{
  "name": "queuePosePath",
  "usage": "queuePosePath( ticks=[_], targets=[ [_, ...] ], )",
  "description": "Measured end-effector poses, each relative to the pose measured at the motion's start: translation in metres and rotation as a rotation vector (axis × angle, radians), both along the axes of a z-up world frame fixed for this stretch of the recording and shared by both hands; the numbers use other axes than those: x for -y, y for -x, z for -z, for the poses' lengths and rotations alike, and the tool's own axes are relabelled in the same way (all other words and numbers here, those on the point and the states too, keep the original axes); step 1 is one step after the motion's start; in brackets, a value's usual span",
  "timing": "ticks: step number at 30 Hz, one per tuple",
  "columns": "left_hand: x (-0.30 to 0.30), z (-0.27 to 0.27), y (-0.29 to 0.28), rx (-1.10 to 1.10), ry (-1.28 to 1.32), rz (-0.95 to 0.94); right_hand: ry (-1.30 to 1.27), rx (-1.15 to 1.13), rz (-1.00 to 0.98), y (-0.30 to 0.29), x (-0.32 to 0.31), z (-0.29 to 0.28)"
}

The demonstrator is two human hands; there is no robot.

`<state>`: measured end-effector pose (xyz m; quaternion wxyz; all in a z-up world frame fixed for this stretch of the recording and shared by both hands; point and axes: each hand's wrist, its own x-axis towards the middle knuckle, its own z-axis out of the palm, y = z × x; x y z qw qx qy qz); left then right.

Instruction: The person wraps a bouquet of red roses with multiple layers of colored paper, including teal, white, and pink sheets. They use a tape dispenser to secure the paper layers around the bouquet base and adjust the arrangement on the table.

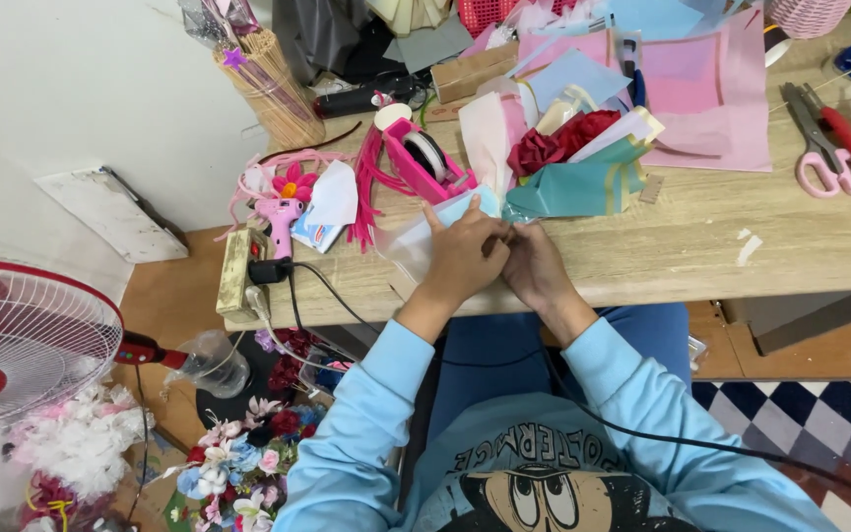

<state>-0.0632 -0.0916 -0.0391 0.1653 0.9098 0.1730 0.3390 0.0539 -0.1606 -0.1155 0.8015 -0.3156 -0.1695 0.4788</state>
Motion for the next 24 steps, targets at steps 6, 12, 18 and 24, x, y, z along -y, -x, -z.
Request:
queuePosePath(
  ticks=[6, 12, 18, 24],
  targets=[
    [-0.003, 0.009, -0.004, 0.013, 0.016, -0.012, 0.008, 0.109, 0.107, 0.009, -0.004, -0.013],
    [0.003, -0.037, 0.018, -0.245, 0.059, 0.014, 0.113, 0.085, 0.217, 0.003, -0.018, 0.030],
    [-0.123, -0.051, 0.072, -0.135, 0.240, -0.024, 0.198, 0.059, 0.245, 0.013, -0.005, -0.009],
    [-0.086, -0.067, 0.052, 0.019, 0.433, 0.013, 0.209, 0.046, 0.221, 0.004, -0.010, 0.009]
  ],
)
